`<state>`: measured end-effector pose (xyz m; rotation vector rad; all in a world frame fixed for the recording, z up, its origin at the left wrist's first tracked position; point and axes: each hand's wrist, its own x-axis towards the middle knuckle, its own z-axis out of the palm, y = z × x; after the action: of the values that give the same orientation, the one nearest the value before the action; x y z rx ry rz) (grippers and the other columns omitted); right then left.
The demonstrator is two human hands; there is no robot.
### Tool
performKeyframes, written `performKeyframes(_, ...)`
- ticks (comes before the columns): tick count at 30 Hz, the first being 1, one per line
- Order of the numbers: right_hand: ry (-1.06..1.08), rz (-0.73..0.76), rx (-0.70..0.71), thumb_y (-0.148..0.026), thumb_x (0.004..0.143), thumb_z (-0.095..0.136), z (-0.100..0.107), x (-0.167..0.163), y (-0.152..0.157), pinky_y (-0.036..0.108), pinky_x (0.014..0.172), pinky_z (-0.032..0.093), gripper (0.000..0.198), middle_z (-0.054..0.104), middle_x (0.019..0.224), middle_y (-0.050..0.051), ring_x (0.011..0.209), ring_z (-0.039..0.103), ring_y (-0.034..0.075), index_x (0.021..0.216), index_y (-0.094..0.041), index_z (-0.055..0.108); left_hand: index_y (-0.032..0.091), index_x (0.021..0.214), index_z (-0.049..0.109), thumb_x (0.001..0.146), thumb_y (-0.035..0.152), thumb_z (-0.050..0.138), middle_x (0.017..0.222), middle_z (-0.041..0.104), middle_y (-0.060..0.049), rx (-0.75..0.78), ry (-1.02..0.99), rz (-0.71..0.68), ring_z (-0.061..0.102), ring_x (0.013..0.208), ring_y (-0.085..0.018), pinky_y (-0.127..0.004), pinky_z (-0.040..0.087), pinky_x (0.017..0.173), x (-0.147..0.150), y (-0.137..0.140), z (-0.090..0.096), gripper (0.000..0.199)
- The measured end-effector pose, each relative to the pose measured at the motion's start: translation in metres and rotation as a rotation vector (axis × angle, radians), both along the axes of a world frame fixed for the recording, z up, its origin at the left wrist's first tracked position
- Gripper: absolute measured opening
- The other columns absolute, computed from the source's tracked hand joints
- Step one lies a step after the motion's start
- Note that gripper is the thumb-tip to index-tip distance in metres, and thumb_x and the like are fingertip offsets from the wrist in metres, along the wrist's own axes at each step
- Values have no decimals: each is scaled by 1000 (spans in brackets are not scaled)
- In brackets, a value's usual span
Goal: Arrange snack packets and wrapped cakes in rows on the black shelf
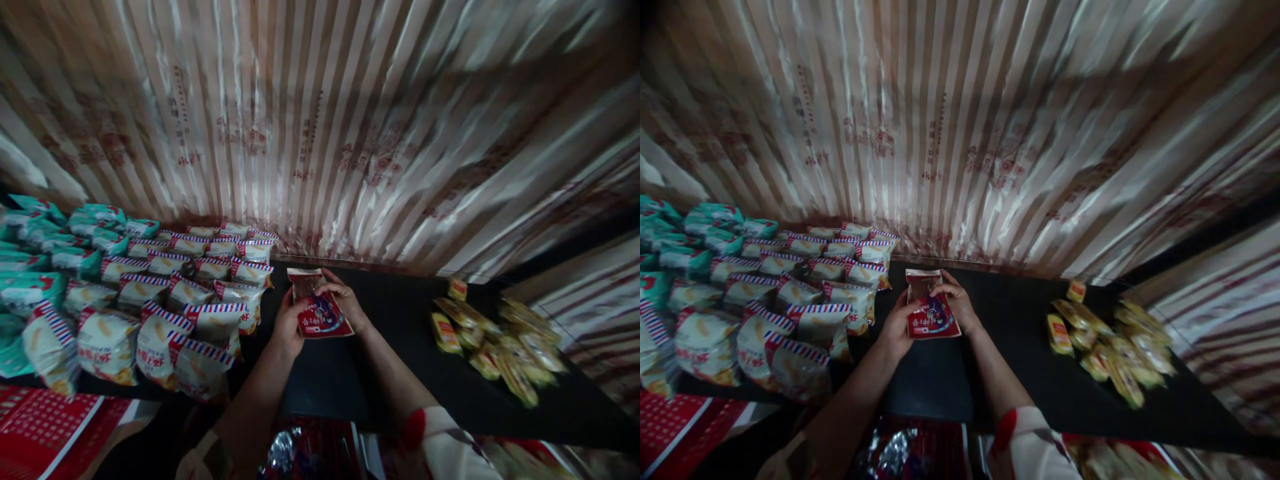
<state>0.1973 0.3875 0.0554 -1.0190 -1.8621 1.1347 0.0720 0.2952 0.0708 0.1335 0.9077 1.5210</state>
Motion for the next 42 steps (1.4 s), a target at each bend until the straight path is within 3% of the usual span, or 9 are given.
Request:
performKeyframes(3,-20,-8,30,-33,73,67,-8,1,11,36,97,45,15,48,139,8,115,57,24,82,-22,74,22,128,46,69,1,57,103,69,-3,-42,98,75,68,82,-15,-30,55,77,5,15,-13,64)
performKeyframes(7,-109,13,196,-21,83,48,0,-5,32,35,105,38,27,53,134,5,122,51,18,95,-23,72,21,132,44,73,-1,50,117,65,-5,13,344,151,65,96,-14,-30,52,85,-4,44,-13,62)
performKeyframes(13,-216,-16,312,-9,78,44,0,-24,67,35,107,38,39,62,124,4,117,56,17,103,-22,71,13,135,39,79,2,46,129,52,-13,-144,1126,133,48,123,-20,-35,37,105,-20,78,-7,57)
performKeyframes(20,-292,61,270,-4,74,43,-29,-34,79,35,107,39,43,61,125,4,114,58,18,101,-21,72,14,126,50,80,4,44,142,32,-19,-197,1551,26,28,135,-31,-46,29,109,-9,72,-22,48)
performKeyframes(24,-289,59,278,-4,75,40,-33,-36,77,33,106,40,45,60,127,5,116,56,17,103,-20,71,13,129,48,82,7,44,145,33,-20,-250,1711,-6,19,139,-33,-52,24,110,-7,66,-18,47)
performKeyframes(28,-396,-24,409,-9,80,39,-28,-44,70,38,106,38,40,64,121,7,117,53,19,104,-17,70,18,124,56,85,15,44,145,40,-12,-312,1894,-35,27,137,-30,-50,21,112,-4,60,-9,40)
performKeyframes(33,-538,-104,611,-31,88,47,-24,-60,53,43,102,36,35,61,125,10,118,47,25,113,-15,66,20,125,57,87,20,41,138,49,-9,-313,1976,-151,38,131,-29,-47,20,113,-1,50,-9,41)
performKeyframes(39,-626,-64,546,-35,90,45,-22,-77,49,39,97,39,37,57,131,6,115,46,24,119,-19,63,4,128,51,86,12,38,138,46,-20,-276,1863,-135,36,133,-28,-41,24,112,-10,49,-15,44)
performKeyframes(42,-711,-51,500,-33,91,45,-19,-85,48,38,95,38,37,54,134,5,115,45,24,123,-22,60,1,128,49,83,7,38,139,44,-23,-198,1724,-23,34,134,-28,-43,25,113,-11,47,-12,47)
